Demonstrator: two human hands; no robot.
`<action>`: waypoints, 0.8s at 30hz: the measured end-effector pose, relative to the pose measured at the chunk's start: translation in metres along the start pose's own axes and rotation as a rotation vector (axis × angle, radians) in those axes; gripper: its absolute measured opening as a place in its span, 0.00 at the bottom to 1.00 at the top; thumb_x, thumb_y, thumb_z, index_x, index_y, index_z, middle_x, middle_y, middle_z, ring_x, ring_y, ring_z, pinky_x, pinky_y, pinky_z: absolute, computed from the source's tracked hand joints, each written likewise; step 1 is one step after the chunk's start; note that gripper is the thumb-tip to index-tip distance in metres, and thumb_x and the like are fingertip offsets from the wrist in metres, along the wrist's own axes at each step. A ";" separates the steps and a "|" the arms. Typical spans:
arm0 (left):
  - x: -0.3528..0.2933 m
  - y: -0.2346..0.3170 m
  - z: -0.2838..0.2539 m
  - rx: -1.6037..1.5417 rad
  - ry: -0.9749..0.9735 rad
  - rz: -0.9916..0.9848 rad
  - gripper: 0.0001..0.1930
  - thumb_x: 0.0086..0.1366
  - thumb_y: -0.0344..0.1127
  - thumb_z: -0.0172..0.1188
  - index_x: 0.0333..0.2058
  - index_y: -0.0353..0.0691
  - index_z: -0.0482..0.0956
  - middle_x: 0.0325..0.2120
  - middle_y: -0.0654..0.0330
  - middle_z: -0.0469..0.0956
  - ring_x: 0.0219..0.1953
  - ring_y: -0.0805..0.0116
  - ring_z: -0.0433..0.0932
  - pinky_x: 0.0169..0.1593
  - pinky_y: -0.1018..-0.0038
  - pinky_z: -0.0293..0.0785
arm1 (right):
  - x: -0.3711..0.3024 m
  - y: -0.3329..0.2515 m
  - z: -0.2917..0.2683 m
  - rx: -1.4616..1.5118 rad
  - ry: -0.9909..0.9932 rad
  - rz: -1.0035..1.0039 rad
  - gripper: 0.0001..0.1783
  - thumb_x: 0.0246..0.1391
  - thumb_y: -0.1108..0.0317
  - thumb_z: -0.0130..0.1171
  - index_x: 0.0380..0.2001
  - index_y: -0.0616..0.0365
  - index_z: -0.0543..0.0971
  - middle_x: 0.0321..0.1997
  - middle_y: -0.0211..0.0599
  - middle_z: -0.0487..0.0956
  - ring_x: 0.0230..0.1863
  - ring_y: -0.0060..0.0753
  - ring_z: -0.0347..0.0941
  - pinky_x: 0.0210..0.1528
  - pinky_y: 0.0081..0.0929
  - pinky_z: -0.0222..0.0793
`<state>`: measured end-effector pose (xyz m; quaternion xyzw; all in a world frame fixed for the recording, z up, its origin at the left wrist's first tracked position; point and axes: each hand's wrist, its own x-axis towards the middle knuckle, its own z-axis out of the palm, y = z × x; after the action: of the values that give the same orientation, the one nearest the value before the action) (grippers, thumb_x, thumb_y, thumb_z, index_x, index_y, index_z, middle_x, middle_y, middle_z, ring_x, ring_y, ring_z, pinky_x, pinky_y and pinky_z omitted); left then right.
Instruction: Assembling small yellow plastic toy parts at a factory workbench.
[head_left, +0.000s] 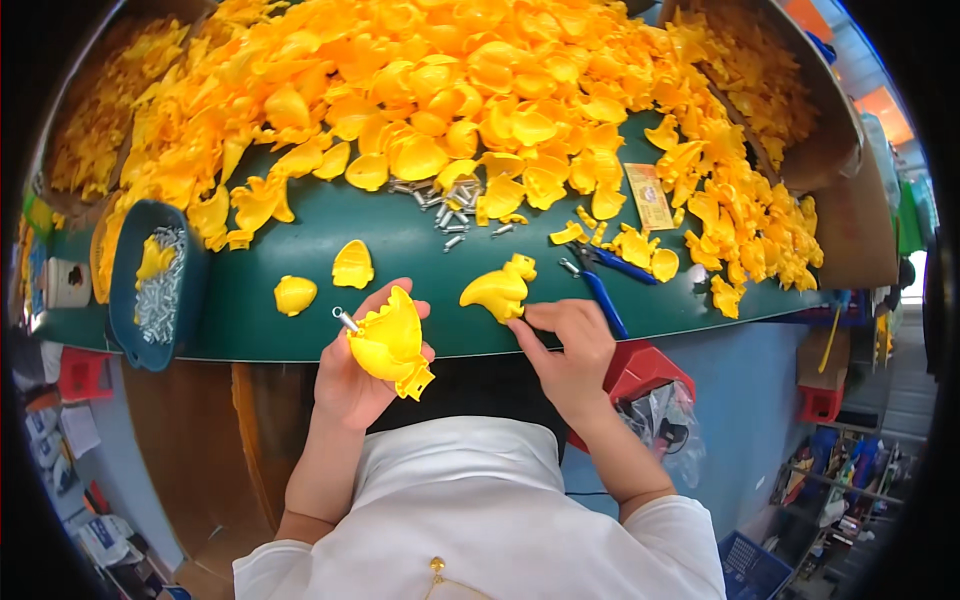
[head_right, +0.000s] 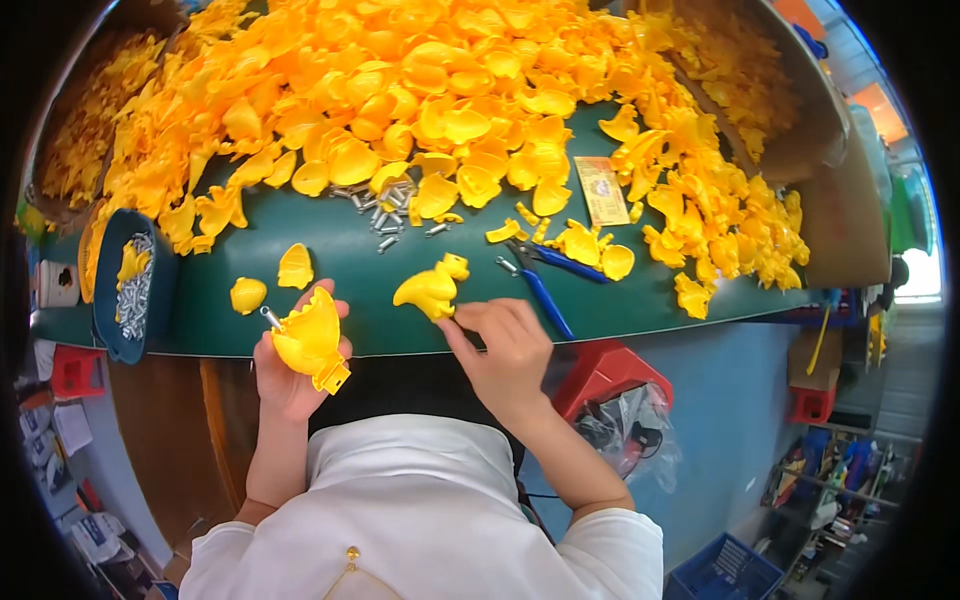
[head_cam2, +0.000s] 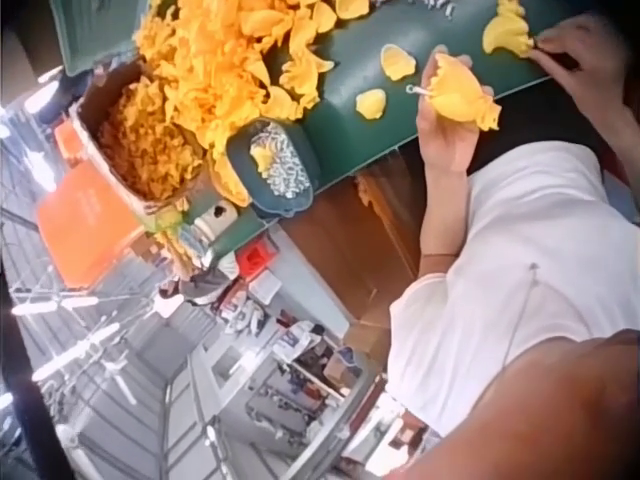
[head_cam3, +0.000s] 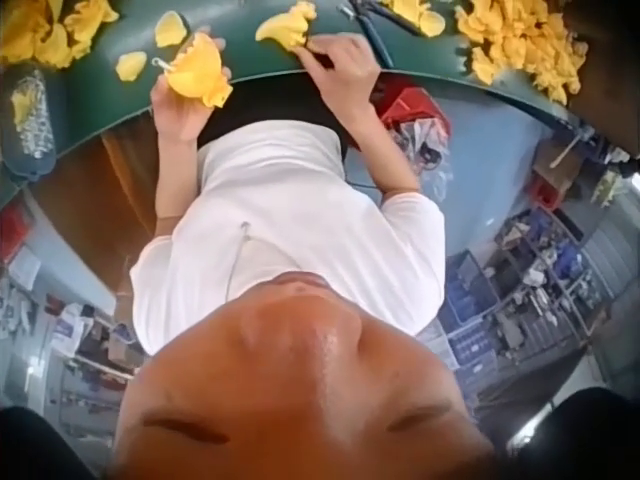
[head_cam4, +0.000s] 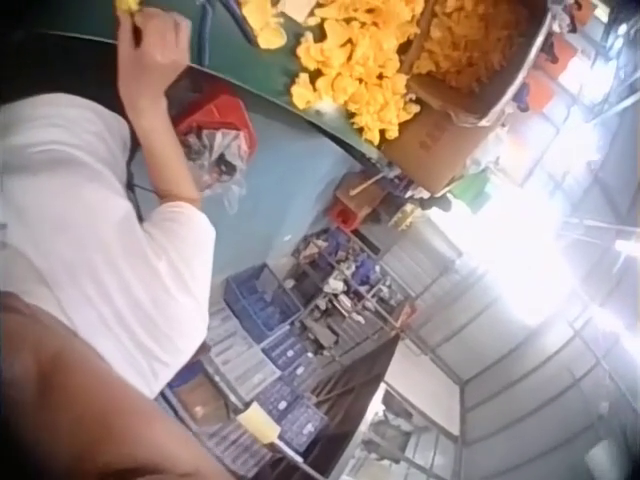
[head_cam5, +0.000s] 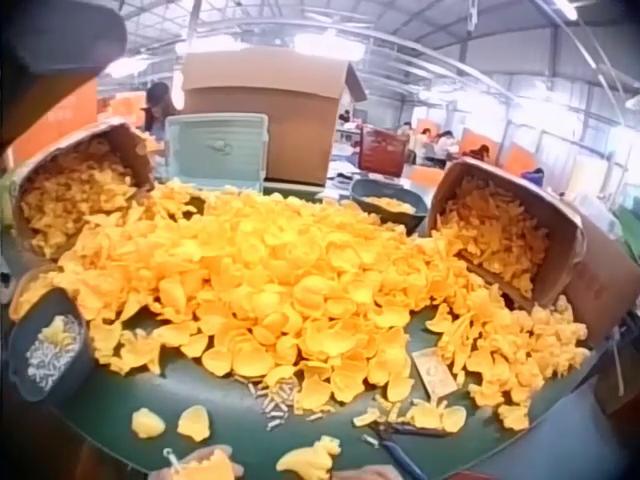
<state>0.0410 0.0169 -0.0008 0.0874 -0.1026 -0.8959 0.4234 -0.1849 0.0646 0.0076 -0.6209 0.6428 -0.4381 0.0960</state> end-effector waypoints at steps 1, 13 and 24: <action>-0.003 0.000 -0.002 0.008 0.010 0.016 0.42 0.53 0.47 0.64 0.60 0.35 0.52 0.51 0.48 0.67 0.42 0.50 0.76 0.45 0.66 0.75 | 0.002 0.000 -0.003 -0.161 -0.041 -0.150 0.11 0.32 0.73 0.72 0.21 0.56 0.78 0.22 0.31 0.77 0.28 0.31 0.70 0.32 0.23 0.65; 0.000 -0.002 0.015 0.483 0.186 0.138 0.46 0.43 0.44 0.74 0.57 0.33 0.60 0.54 0.52 0.66 0.48 0.54 0.75 0.51 0.62 0.72 | 0.044 -0.032 -0.010 0.356 -0.453 -0.025 0.28 0.40 0.66 0.65 0.48 0.59 0.75 0.47 0.41 0.72 0.47 0.38 0.69 0.51 0.30 0.62; 0.003 0.004 0.022 0.573 0.054 0.175 0.39 0.42 0.22 0.70 0.56 0.32 0.63 0.55 0.56 0.62 0.54 0.62 0.67 0.54 0.68 0.71 | 0.031 -0.054 0.013 0.595 -0.384 0.027 0.26 0.43 0.64 0.65 0.47 0.64 0.75 0.39 0.40 0.72 0.41 0.30 0.70 0.44 0.22 0.65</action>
<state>0.0362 0.0143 0.0212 0.2178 -0.3470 -0.7880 0.4595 -0.1444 0.0394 0.0498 -0.6282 0.4655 -0.4801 0.3977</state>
